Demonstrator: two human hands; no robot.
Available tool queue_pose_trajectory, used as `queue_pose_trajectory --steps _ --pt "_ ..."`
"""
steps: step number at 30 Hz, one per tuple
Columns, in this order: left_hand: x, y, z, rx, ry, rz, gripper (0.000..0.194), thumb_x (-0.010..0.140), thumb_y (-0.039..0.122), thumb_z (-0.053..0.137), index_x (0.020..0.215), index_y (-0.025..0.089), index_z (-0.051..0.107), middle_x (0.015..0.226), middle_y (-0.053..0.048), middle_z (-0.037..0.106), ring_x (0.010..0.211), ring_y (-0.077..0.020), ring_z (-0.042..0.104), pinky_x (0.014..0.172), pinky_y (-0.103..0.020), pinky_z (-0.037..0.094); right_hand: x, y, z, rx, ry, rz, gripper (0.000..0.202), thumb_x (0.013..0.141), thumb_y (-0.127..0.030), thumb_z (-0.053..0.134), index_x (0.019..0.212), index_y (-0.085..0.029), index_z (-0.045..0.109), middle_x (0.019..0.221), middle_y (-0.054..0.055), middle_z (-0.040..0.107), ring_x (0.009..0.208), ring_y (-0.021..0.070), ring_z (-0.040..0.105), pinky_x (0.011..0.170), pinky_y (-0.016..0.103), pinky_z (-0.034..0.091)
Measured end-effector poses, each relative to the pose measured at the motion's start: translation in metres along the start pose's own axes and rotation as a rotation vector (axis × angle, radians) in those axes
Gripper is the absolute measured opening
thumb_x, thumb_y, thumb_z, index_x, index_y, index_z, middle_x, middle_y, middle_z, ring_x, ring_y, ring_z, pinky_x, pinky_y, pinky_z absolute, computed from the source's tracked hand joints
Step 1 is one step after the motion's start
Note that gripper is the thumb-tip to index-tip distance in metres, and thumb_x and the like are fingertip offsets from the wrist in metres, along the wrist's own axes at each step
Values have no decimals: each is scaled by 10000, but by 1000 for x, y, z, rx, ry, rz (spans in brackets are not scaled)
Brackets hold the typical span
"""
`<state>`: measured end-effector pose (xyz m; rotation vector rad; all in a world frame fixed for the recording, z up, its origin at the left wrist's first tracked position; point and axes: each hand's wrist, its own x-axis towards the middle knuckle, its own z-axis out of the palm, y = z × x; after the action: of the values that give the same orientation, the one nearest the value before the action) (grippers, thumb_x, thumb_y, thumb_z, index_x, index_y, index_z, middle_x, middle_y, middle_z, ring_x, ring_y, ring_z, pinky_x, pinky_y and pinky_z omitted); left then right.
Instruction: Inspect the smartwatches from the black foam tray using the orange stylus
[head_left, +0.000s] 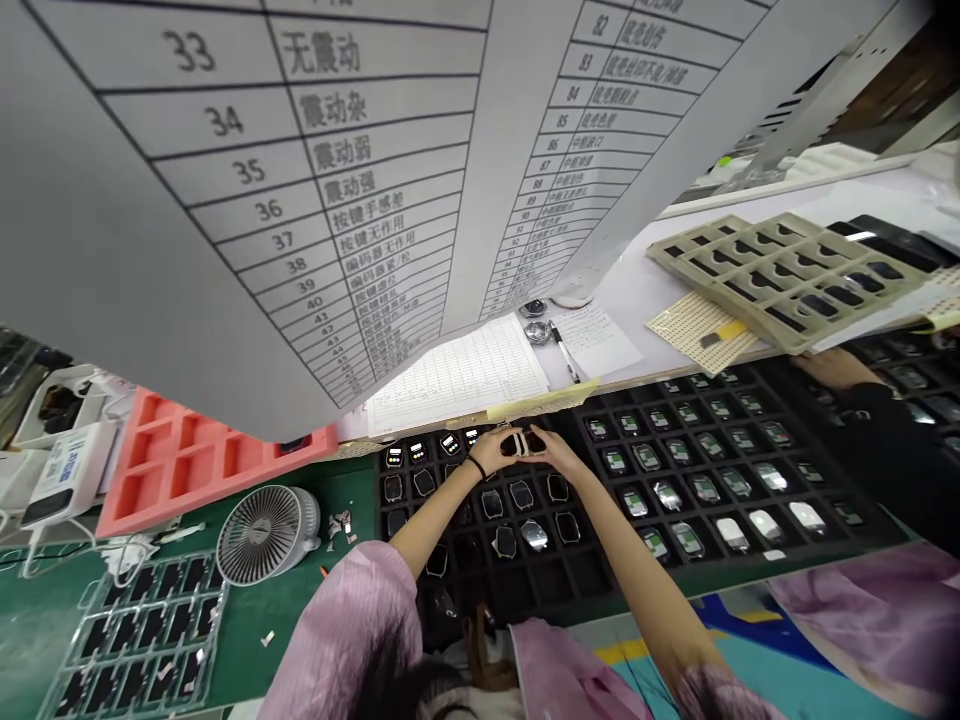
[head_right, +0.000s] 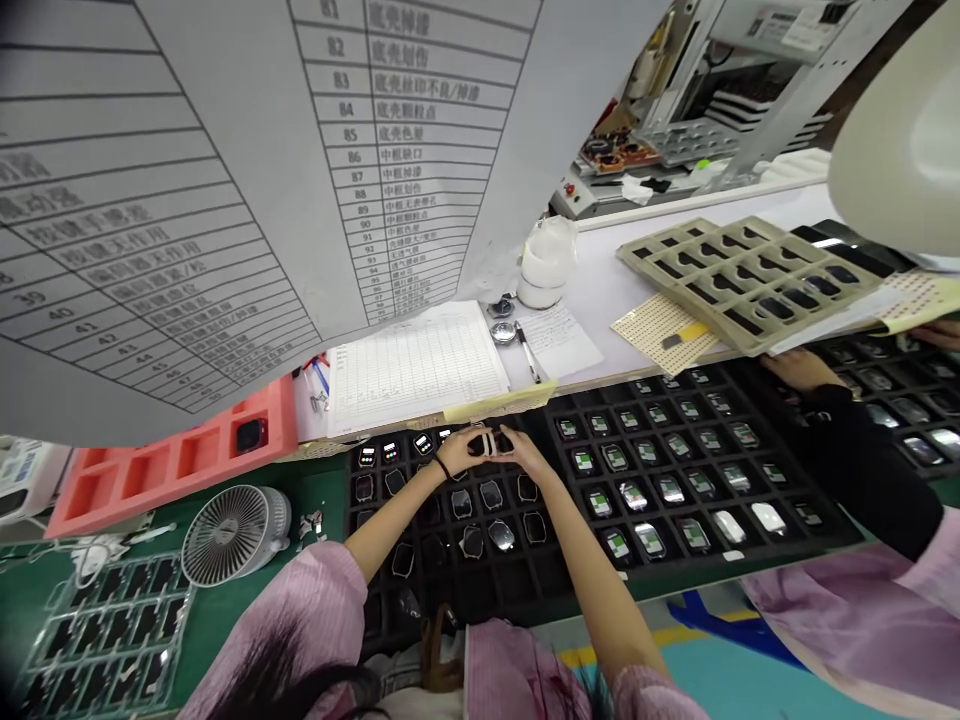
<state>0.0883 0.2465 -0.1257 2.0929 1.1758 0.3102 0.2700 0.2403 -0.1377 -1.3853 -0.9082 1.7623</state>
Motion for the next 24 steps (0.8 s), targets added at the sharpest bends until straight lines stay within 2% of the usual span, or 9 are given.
queue_pose_trajectory --steps 4,9,13,16,18,20,24 --pt "-9 0 13 111 -31 -59 546 731 153 688 1262 168 563 1228 -106 627 1114 -237 613 968 -354 507 27 3 -3 -219 175 -167 442 849 -555 529 931 -158 706 843 94 727 866 266 682 817 430 545" --pt "0 13 28 229 -19 -75 507 791 185 652 1278 151 516 1252 -133 595 1156 -255 567 993 -396 466 54 1 -1 -500 262 -368 320 893 -414 588 1088 -164 637 1130 85 665 1014 221 631 916 446 481" --pt "19 32 45 273 -20 -37 280 866 218 581 1138 149 583 1119 -122 653 1101 -247 580 974 -406 452 48 5 -10 -689 326 -491 233 930 -317 507 1047 -171 646 1104 90 656 1017 239 604 942 469 445" --pt "22 41 56 282 5 -33 282 929 192 460 1189 153 562 1258 -121 597 1170 -230 536 980 -388 435 29 13 -22 -810 375 -560 287 922 -245 404 990 -178 674 1042 128 658 1012 287 579 930 483 441" --pt "14 41 59 287 32 -37 340 952 200 407 1273 170 511 1374 -111 514 1254 -224 468 1001 -388 412 16 20 -26 -885 383 -588 291 897 -228 412 994 -171 680 1017 140 648 988 298 575 896 477 459" --pt "0 34 56 297 62 -65 382 955 195 386 1329 181 462 1400 -115 479 1281 -227 432 1004 -401 399 7 25 -23 -955 369 -597 278 879 -205 434 1000 -168 682 983 135 645 947 291 581 868 460 475" --pt "-36 13 43 327 83 -186 339 921 166 416 1245 166 515 1256 -132 546 1160 -253 497 947 -427 420 9 28 5 -1078 298 -574 277 877 -142 448 1029 -166 679 983 117 650 964 264 594 882 405 480"
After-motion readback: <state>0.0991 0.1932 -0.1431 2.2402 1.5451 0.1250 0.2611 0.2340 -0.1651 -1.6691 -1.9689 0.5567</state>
